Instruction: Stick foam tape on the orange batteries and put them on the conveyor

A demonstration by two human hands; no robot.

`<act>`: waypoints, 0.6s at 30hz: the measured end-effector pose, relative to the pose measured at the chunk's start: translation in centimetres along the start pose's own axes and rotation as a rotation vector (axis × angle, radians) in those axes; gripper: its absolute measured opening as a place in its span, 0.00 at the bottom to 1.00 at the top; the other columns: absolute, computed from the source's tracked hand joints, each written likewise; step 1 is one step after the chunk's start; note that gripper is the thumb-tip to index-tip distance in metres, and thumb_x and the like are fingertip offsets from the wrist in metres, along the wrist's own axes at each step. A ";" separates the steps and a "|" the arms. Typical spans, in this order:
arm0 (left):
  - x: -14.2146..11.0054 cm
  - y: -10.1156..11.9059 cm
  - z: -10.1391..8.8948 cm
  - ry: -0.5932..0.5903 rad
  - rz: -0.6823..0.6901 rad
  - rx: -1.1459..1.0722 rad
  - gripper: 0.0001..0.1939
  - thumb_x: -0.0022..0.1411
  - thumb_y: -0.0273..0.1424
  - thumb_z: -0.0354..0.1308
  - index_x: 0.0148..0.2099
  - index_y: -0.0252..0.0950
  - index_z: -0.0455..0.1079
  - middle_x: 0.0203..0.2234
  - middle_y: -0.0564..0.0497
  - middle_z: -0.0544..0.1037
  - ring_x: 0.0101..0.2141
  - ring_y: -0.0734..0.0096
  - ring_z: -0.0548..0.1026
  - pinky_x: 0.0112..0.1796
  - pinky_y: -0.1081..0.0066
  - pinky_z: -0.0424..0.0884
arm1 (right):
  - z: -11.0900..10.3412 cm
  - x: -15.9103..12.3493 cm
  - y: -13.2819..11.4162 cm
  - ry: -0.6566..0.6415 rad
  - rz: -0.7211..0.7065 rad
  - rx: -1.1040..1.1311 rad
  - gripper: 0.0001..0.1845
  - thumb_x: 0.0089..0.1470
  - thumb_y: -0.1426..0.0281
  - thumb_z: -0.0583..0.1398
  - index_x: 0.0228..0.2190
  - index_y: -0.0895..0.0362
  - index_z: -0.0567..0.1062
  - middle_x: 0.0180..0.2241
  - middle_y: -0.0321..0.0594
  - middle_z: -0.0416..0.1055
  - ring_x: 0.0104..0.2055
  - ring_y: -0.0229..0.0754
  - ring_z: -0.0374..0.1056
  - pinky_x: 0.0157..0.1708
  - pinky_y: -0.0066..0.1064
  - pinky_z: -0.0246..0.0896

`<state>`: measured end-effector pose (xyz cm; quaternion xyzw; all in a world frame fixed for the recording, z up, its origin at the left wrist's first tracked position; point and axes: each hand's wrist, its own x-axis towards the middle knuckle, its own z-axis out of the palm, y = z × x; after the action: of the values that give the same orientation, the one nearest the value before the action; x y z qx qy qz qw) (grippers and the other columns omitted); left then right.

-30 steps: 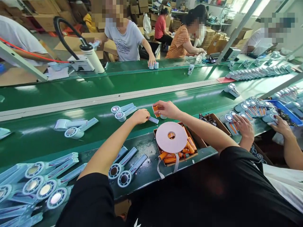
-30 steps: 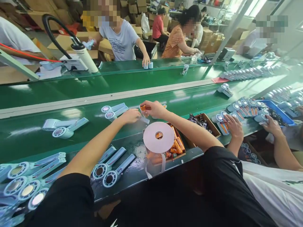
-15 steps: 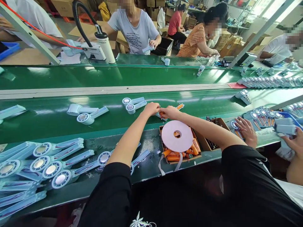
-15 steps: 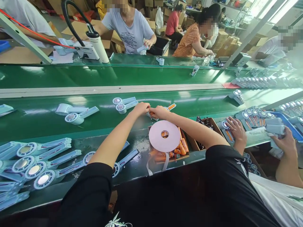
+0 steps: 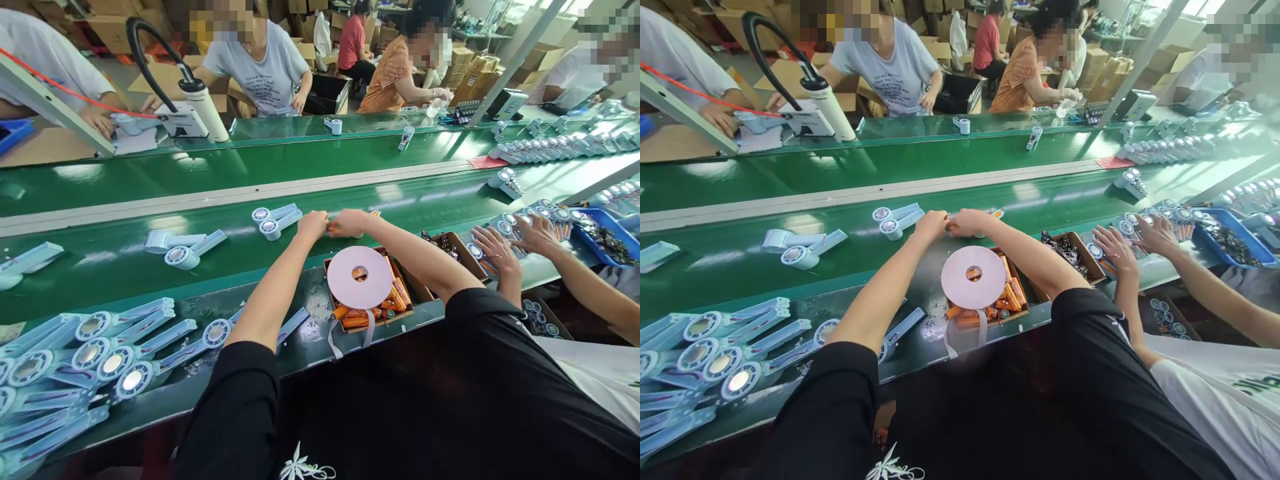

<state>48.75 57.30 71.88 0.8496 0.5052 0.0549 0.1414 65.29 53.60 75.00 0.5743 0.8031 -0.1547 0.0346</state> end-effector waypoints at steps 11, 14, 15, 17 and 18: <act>-19.8 1.7 0.1 -0.055 0.715 -0.053 0.40 0.59 0.40 0.71 0.69 0.38 0.64 0.64 0.38 0.72 0.65 0.40 0.65 0.65 0.44 0.62 | 10.0 -27.4 -4.6 0.776 0.160 1.312 0.16 0.62 0.55 0.64 0.48 0.49 0.81 0.45 0.43 0.83 0.28 0.39 0.76 0.18 0.27 0.65; -22.2 0.8 0.2 0.234 0.539 -0.086 0.37 0.58 0.42 0.73 0.66 0.40 0.66 0.59 0.38 0.77 0.65 0.37 0.63 0.64 0.40 0.63 | 12.5 -27.6 -9.6 0.431 0.124 1.474 0.28 0.57 0.57 0.68 0.59 0.42 0.75 0.56 0.41 0.78 0.30 0.40 0.78 0.16 0.27 0.64; -22.7 0.3 0.2 0.334 0.501 -0.080 0.36 0.59 0.41 0.72 0.65 0.41 0.66 0.57 0.39 0.77 0.66 0.36 0.61 0.65 0.38 0.61 | 12.8 -27.1 -11.1 0.297 0.074 1.446 0.27 0.57 0.58 0.69 0.57 0.43 0.76 0.53 0.40 0.80 0.30 0.41 0.78 0.19 0.28 0.66; -23.6 -0.9 0.4 0.505 0.432 -0.062 0.34 0.60 0.38 0.71 0.65 0.42 0.65 0.56 0.40 0.77 0.68 0.35 0.58 0.65 0.34 0.58 | 12.8 -25.8 -13.1 0.048 -0.050 1.264 0.13 0.60 0.60 0.67 0.46 0.49 0.83 0.35 0.36 0.83 0.27 0.39 0.76 0.24 0.28 0.67; -23.9 -1.8 0.5 0.576 0.374 -0.063 0.34 0.61 0.36 0.70 0.66 0.43 0.64 0.56 0.40 0.77 0.68 0.36 0.58 0.65 0.33 0.58 | 12.6 -25.2 -13.6 -0.047 -0.123 1.129 0.09 0.62 0.61 0.65 0.39 0.52 0.84 0.27 0.34 0.80 0.24 0.38 0.74 0.26 0.28 0.66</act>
<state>35.76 37.13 71.99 0.8722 0.3581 0.3331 0.0066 59.60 23.00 71.74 0.4525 0.6267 -0.5747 -0.2689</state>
